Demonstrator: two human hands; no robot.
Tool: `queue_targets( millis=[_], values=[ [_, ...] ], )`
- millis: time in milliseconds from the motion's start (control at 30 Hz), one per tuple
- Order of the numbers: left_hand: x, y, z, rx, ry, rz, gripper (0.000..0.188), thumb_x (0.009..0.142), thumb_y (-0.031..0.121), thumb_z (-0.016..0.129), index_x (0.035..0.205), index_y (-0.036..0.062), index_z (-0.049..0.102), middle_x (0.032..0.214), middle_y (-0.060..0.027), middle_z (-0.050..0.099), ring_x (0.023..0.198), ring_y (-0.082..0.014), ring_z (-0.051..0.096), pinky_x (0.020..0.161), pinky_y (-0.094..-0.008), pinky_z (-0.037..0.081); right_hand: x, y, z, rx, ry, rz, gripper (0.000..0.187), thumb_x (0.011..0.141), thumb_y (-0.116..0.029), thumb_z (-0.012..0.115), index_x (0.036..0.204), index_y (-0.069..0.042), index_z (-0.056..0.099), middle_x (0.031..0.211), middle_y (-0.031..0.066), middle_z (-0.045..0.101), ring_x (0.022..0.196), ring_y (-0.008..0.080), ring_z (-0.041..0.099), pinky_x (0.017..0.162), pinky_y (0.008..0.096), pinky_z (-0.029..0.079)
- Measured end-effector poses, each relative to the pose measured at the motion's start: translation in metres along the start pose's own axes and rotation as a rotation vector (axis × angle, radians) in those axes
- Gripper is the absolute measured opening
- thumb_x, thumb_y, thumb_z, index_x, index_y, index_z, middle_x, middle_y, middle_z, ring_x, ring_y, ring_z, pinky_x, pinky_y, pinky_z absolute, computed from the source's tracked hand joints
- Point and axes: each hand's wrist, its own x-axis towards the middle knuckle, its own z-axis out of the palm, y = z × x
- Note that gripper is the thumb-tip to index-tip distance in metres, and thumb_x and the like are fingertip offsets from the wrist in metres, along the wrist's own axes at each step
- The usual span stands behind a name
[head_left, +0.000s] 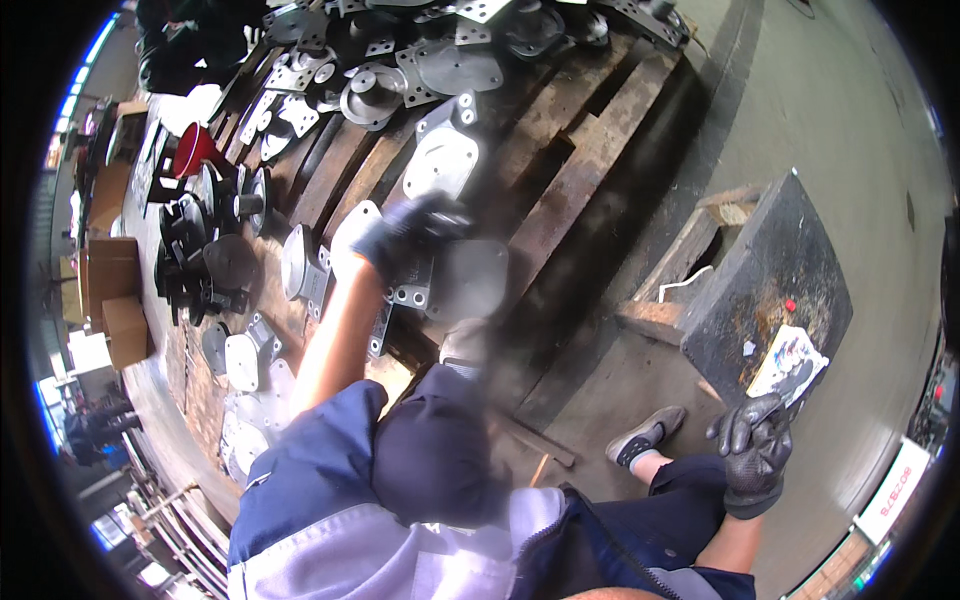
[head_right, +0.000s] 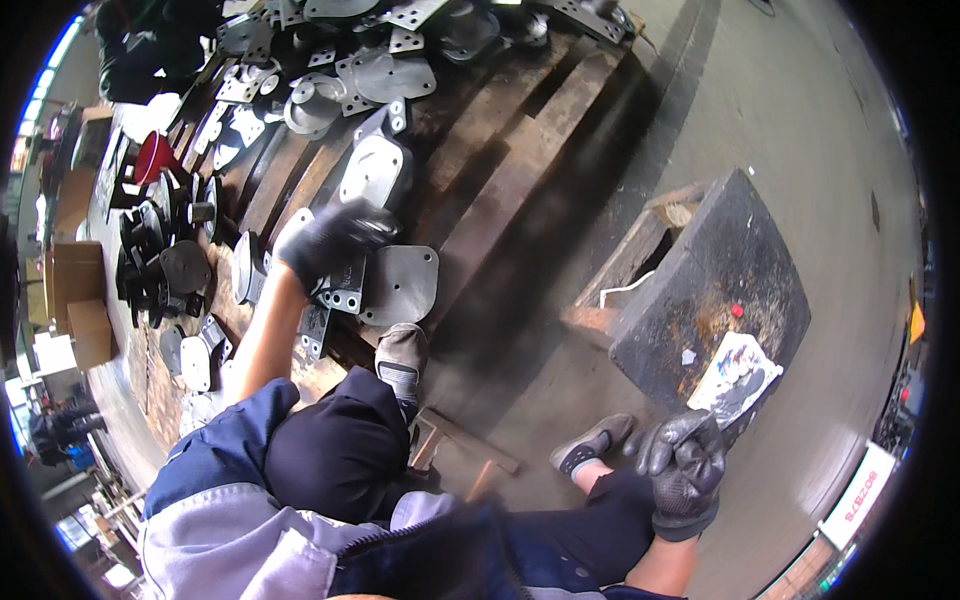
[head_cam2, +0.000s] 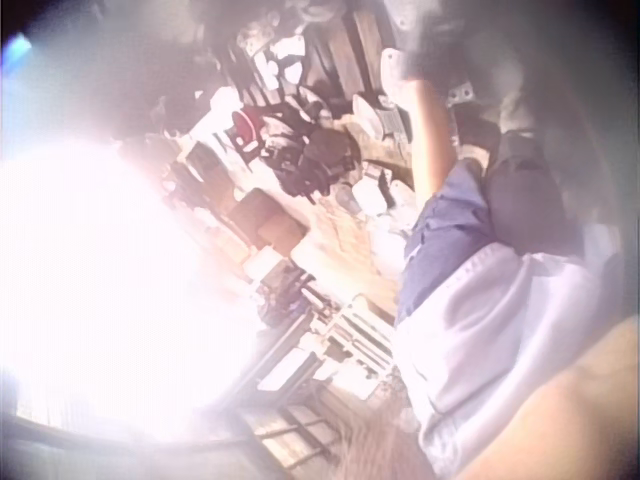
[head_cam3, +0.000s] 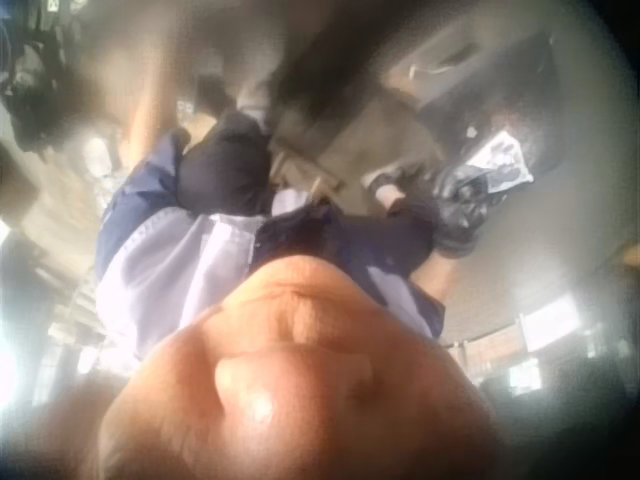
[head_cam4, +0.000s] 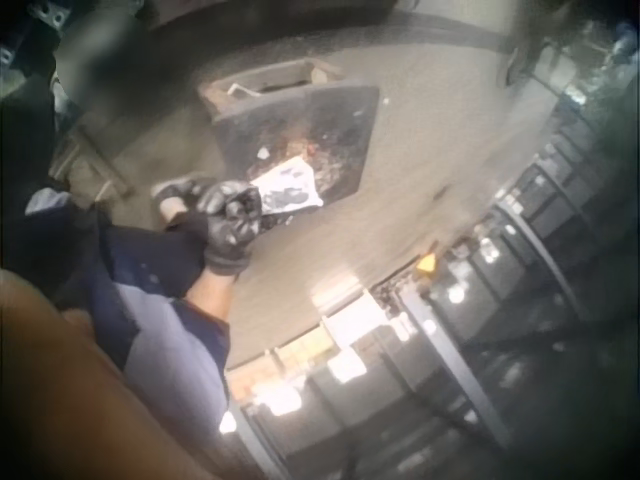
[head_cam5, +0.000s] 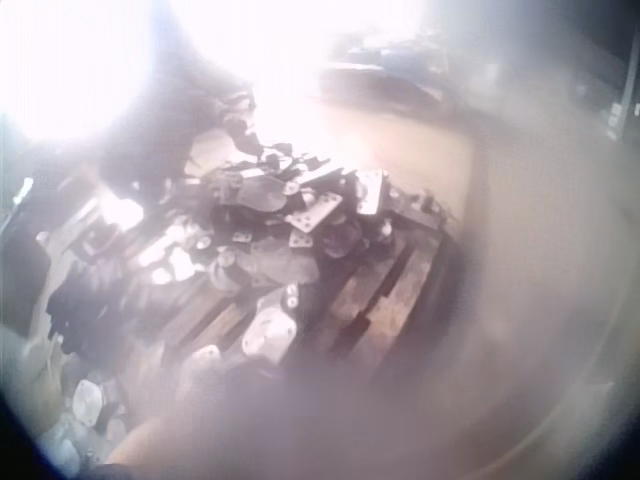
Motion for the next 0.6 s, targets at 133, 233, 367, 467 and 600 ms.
queue_targets(
  millis=[133,233,367,467,600],
  values=[
    [0.029,-0.002,0.084,-1.336,0.069,-0.751,0.059,0.088,0.041,0.054,0.127,-0.0007,0.042,0.114,-0.0159,0.058,0.095,-0.0250,0.060,0.078,-0.0349,0.049,0.002,0.001,-0.002,0.020,0.020,0.003,0.024,0.085,-0.028,0.060,0.087,-0.006,0.052,0.055,0.0055,0.050,0.051,0.0196,0.051,0.061,0.0397,0.046],
    [0.046,-0.033,0.089,-1.541,0.427,-0.275,0.065,0.086,0.042,0.056,0.133,0.0022,0.035,0.130,-0.0137,0.046,0.113,-0.0248,0.049,0.089,-0.0388,0.043,0.005,0.004,-0.003,0.015,0.055,0.009,0.026,0.084,-0.030,0.062,0.088,-0.007,0.052,0.057,0.0044,0.049,0.052,0.0187,0.050,0.062,0.0391,0.046],
    [0.078,-0.152,0.064,-0.336,0.546,0.413,0.043,0.090,0.035,0.051,0.123,0.0079,0.047,0.122,-0.0090,0.053,0.116,-0.0263,0.046,0.098,-0.0401,0.037,0.016,0.009,0.005,-0.028,-0.005,0.051,0.027,0.087,-0.032,0.059,0.090,-0.008,0.050,0.058,0.0027,0.047,0.053,0.0162,0.048,0.062,0.0368,0.046],
    [0.084,-0.048,0.083,-1.719,0.443,-0.120,0.035,0.091,0.032,0.052,0.114,0.0062,0.053,0.113,-0.0120,0.057,0.108,-0.0273,0.051,0.094,-0.0392,0.042,0.014,0.013,0.005,-0.097,-0.010,0.019,0.028,0.088,-0.035,0.058,0.093,-0.008,0.049,0.057,0.0012,0.044,0.053,0.0145,0.046,0.062,0.0351,0.045],
    [0.039,-0.003,0.110,-1.248,0.198,-0.149,0.033,0.091,0.023,0.053,0.115,0.0013,0.051,0.110,-0.0134,0.057,0.097,-0.0230,0.059,0.086,-0.0333,0.049,0.012,0.017,0.009,-0.094,-0.047,0.042,0.030,0.087,-0.035,0.059,0.094,-0.008,0.047,0.060,0.0005,0.044,0.055,0.0139,0.045,0.065,0.0352,0.044]
  ],
)
